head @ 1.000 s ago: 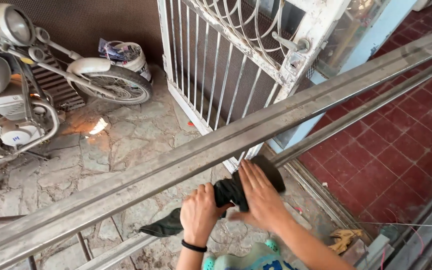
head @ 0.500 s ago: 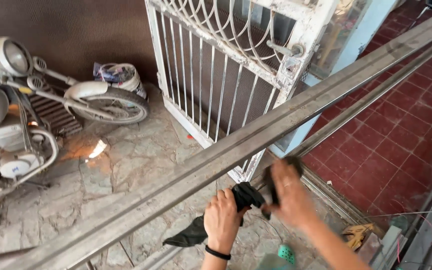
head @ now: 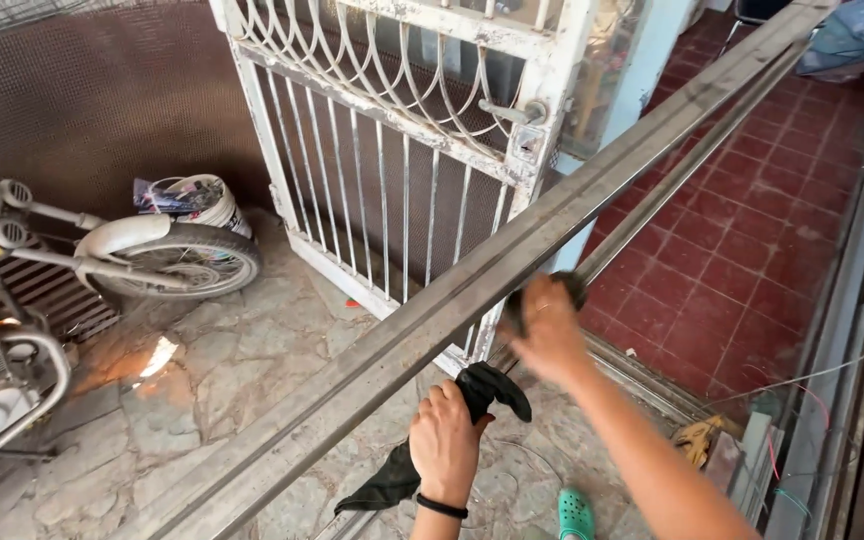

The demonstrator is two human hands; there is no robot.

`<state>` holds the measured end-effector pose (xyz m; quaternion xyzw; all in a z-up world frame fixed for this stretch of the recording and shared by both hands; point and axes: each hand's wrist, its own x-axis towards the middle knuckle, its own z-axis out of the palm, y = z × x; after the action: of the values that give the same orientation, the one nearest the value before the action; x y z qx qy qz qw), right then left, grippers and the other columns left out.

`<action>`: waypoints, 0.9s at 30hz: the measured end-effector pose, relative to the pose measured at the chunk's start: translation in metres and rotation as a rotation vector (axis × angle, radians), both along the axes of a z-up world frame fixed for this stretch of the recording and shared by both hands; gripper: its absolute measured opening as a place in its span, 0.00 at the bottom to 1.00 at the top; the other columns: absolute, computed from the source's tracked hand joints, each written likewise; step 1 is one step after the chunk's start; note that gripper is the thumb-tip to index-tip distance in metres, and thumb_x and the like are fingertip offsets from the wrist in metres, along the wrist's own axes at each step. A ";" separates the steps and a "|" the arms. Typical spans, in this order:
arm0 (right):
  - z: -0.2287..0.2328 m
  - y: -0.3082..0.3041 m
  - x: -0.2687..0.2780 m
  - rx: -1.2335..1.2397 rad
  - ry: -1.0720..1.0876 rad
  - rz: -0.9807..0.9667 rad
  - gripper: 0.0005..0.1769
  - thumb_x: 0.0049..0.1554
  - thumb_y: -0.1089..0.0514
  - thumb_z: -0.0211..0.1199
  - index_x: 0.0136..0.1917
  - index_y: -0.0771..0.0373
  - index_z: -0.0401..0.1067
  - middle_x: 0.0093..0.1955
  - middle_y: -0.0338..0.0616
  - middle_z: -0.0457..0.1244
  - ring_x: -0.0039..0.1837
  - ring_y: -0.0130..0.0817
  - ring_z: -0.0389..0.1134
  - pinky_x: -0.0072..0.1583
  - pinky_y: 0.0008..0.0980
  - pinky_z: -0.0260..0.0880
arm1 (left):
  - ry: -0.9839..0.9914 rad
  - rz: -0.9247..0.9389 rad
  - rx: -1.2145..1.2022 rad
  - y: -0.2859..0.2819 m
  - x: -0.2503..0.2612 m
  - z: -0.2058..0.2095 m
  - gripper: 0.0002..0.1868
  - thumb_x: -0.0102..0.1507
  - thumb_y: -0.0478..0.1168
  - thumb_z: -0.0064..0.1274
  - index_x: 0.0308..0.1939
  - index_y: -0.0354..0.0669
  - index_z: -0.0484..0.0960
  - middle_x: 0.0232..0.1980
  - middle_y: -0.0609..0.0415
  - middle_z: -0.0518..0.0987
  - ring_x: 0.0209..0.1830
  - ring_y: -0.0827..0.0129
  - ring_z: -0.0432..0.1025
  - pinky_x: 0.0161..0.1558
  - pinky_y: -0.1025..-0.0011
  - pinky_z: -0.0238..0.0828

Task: Sanding long metal bars manually using an abrasive block to prepare the surface.

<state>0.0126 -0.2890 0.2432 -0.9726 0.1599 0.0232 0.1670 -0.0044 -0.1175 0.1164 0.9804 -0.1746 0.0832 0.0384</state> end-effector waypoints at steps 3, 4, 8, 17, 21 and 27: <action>-0.040 0.029 -0.027 -0.166 0.024 0.301 0.54 0.61 0.26 0.37 0.79 0.66 0.21 0.82 0.52 0.18 0.82 0.46 0.19 0.78 0.42 0.18 | -0.004 -0.020 -0.033 0.002 -0.003 0.001 0.34 0.50 0.68 0.70 0.43 0.54 0.70 0.39 0.58 0.75 0.39 0.64 0.76 0.36 0.65 0.74; -0.042 0.018 -0.033 -0.173 0.015 0.291 0.54 0.61 0.26 0.37 0.79 0.66 0.21 0.82 0.52 0.18 0.82 0.46 0.19 0.78 0.42 0.18 | -0.014 -0.029 -0.038 0.001 -0.002 0.000 0.34 0.50 0.68 0.70 0.43 0.54 0.70 0.39 0.58 0.75 0.39 0.64 0.76 0.36 0.65 0.74; -0.057 -0.043 -0.011 -0.010 -0.050 0.133 0.53 0.56 0.24 0.33 0.80 0.58 0.24 0.83 0.47 0.19 0.82 0.49 0.22 0.78 0.47 0.26 | 0.031 0.018 0.007 -0.001 0.005 -0.006 0.36 0.50 0.73 0.68 0.41 0.54 0.69 0.37 0.60 0.74 0.38 0.65 0.76 0.36 0.66 0.75; -0.026 -0.021 -0.032 -0.017 -0.255 0.196 0.56 0.51 0.38 0.51 0.80 0.61 0.27 0.83 0.54 0.30 0.81 0.47 0.34 0.78 0.46 0.33 | 0.175 0.074 0.033 -0.001 0.005 -0.006 0.38 0.51 0.76 0.67 0.42 0.52 0.69 0.37 0.61 0.74 0.37 0.68 0.76 0.36 0.67 0.78; -0.077 -0.111 0.023 -0.392 -0.339 0.247 0.56 0.57 0.22 0.42 0.78 0.67 0.38 0.82 0.58 0.33 0.81 0.48 0.34 0.78 0.46 0.33 | 0.024 0.116 0.048 -0.003 0.010 -0.037 0.42 0.44 0.81 0.67 0.38 0.55 0.68 0.34 0.62 0.72 0.32 0.66 0.76 0.29 0.64 0.74; -0.086 -0.074 -0.030 -0.138 -0.491 0.497 0.58 0.52 0.17 0.17 0.80 0.59 0.24 0.83 0.51 0.26 0.81 0.54 0.37 0.77 0.54 0.41 | 0.072 0.152 0.092 0.001 0.007 -0.043 0.44 0.45 0.84 0.64 0.42 0.55 0.70 0.35 0.63 0.73 0.35 0.67 0.77 0.31 0.66 0.76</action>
<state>-0.0178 -0.3633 0.1570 -0.9674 -0.1255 -0.1822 0.1235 0.0031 -0.1169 0.0729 0.9939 -0.1016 0.0425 -0.0067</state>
